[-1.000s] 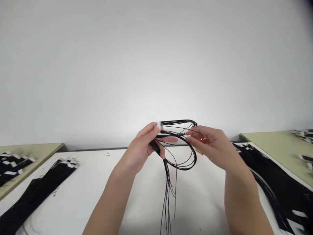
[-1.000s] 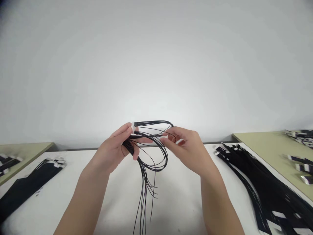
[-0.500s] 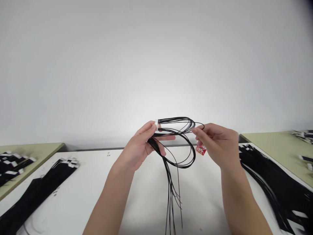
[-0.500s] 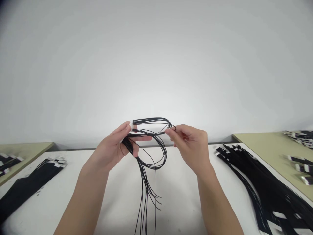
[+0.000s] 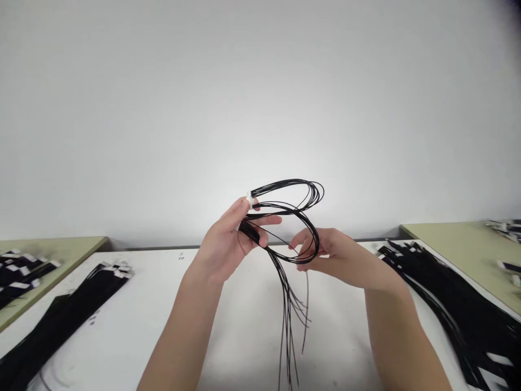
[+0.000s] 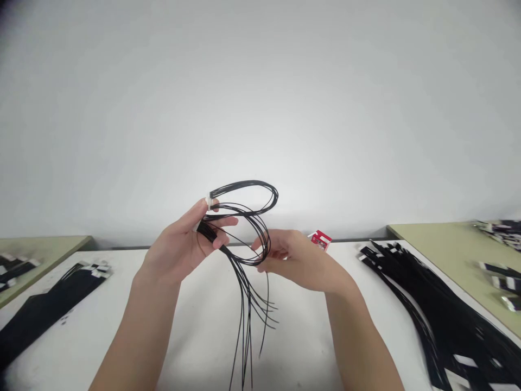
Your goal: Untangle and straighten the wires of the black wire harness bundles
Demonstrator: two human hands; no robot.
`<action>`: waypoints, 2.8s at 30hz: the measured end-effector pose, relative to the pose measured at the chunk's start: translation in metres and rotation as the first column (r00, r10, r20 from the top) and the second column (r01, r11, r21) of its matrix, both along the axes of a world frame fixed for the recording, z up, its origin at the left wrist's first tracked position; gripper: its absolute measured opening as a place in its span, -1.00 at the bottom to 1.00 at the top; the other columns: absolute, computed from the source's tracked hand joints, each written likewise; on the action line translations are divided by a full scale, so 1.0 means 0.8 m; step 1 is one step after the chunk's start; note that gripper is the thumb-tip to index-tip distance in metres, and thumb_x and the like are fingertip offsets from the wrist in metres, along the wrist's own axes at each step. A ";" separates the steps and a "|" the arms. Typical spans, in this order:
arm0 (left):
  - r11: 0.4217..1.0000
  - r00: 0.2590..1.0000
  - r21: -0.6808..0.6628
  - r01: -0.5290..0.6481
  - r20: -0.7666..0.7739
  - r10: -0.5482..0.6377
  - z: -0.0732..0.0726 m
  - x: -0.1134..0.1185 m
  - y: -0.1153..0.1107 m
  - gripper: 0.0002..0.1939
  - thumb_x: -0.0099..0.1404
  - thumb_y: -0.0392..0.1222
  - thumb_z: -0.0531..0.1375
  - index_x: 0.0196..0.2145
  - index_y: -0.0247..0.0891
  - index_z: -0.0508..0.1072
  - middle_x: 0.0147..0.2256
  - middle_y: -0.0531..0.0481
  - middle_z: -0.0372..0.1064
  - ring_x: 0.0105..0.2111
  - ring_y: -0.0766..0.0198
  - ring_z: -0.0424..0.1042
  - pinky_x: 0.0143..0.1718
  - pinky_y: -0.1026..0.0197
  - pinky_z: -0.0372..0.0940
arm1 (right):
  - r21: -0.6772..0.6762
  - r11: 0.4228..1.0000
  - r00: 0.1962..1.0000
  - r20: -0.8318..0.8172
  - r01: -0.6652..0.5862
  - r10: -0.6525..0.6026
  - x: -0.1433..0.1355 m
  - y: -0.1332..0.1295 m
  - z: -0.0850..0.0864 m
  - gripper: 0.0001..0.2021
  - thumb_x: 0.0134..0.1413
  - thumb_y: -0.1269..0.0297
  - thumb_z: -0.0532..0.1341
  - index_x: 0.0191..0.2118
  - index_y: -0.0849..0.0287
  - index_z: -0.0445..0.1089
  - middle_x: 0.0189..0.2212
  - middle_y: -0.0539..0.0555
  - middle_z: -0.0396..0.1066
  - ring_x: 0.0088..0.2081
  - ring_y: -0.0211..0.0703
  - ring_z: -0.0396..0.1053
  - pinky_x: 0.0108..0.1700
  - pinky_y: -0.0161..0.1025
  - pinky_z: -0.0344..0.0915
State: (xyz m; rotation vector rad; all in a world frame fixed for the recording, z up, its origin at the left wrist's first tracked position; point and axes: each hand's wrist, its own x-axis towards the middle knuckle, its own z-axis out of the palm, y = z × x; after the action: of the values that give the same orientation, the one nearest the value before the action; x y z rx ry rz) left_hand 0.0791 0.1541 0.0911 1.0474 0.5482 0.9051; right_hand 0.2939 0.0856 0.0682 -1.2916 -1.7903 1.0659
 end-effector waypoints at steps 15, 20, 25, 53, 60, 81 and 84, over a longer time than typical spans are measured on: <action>0.997 0.999 0.073 0.010 -0.039 -0.007 -0.004 0.008 0.001 -0.79 0.33 -0.03 0.13 -0.30 -0.23 0.30 -0.33 -0.04 0.46 -0.40 0.24 0.51 -0.47 0.32 0.26 | 0.320 0.810 0.687 -0.713 0.492 -0.137 0.016 0.005 0.001 -0.92 0.12 0.20 0.26 -0.28 0.01 0.50 -0.51 -0.06 0.39 -0.52 -0.30 0.39 -0.36 -0.24 0.45; 0.995 0.993 0.099 0.032 -0.120 -0.020 -0.006 0.009 -0.001 -0.76 0.33 0.02 0.11 -0.30 -0.22 0.27 -0.30 -0.06 0.48 -0.51 0.33 0.45 -0.39 0.26 0.28 | 0.310 0.636 0.497 -0.858 0.706 -0.133 0.005 0.011 0.002 -0.84 0.01 0.03 0.32 -0.31 -0.07 0.52 -0.42 -0.05 0.34 -0.35 -0.31 0.40 -0.25 -0.30 0.45; 0.988 0.978 0.128 0.091 -0.196 -0.064 -0.010 0.009 -0.002 -0.70 0.33 0.06 0.10 -0.36 -0.23 0.22 -0.27 -0.07 0.51 -0.53 0.35 0.42 -0.33 0.22 0.26 | 0.487 0.554 0.623 -0.778 0.675 -0.075 -0.004 0.006 0.002 -0.83 0.02 0.05 0.32 -0.21 -0.30 0.50 -0.59 -0.11 0.18 -0.66 -0.40 0.09 -0.67 -0.40 0.13; 0.970 0.965 0.172 0.171 -0.226 -0.130 -0.014 0.008 -0.001 -0.71 0.35 0.06 0.09 -0.36 -0.22 0.25 -0.34 0.00 0.45 -0.23 0.15 0.50 -0.38 0.25 0.25 | 0.863 0.402 0.887 -0.104 0.305 -0.450 -0.028 -0.001 0.005 -0.86 -0.02 0.58 0.27 -0.37 0.19 0.45 -0.55 -0.04 0.36 -0.52 -0.38 0.18 -0.55 -0.35 0.13; 0.951 0.952 0.259 0.167 -0.292 -0.088 -0.013 0.008 -0.002 -0.72 0.37 0.06 0.06 -0.33 -0.20 0.29 -0.29 0.05 0.46 -0.43 0.37 0.43 -0.23 0.21 0.27 | 0.737 0.549 0.870 -0.108 0.395 -0.481 -0.031 -0.007 0.007 -0.89 0.07 0.47 0.22 -0.44 0.19 0.39 -0.59 -0.06 0.22 -0.55 -0.37 0.08 -0.53 -0.34 0.08; 0.893 0.923 0.420 0.163 -0.386 0.013 -0.015 0.011 -0.005 -0.70 0.39 0.07 -0.01 -0.33 -0.21 0.28 -0.30 0.03 0.33 -0.32 0.31 0.43 -0.27 0.24 0.24 | 0.251 0.838 0.869 -0.251 0.484 -0.427 -0.026 -0.007 0.013 -0.77 0.15 0.26 0.18 -0.50 0.19 0.33 -0.60 -0.05 0.14 -0.51 -0.32 0.06 -0.49 -0.32 0.03; 0.919 0.946 0.361 0.158 -0.322 -0.036 -0.016 0.013 -0.005 -0.69 0.38 0.06 0.02 -0.38 -0.22 0.21 -0.32 0.03 0.31 -0.27 0.24 0.47 -0.36 0.27 0.24 | 0.379 0.779 0.866 -0.196 0.499 -0.460 -0.030 -0.007 0.010 -0.80 0.17 0.28 0.17 -0.48 0.17 0.33 -0.58 -0.05 0.17 -0.50 -0.30 0.10 -0.49 -0.32 0.06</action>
State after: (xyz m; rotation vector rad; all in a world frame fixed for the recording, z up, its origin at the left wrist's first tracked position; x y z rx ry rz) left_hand 0.0896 0.1502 0.0787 1.5794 0.5848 0.7776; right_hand 0.2702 0.0798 0.0759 -1.2976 -1.3977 0.4135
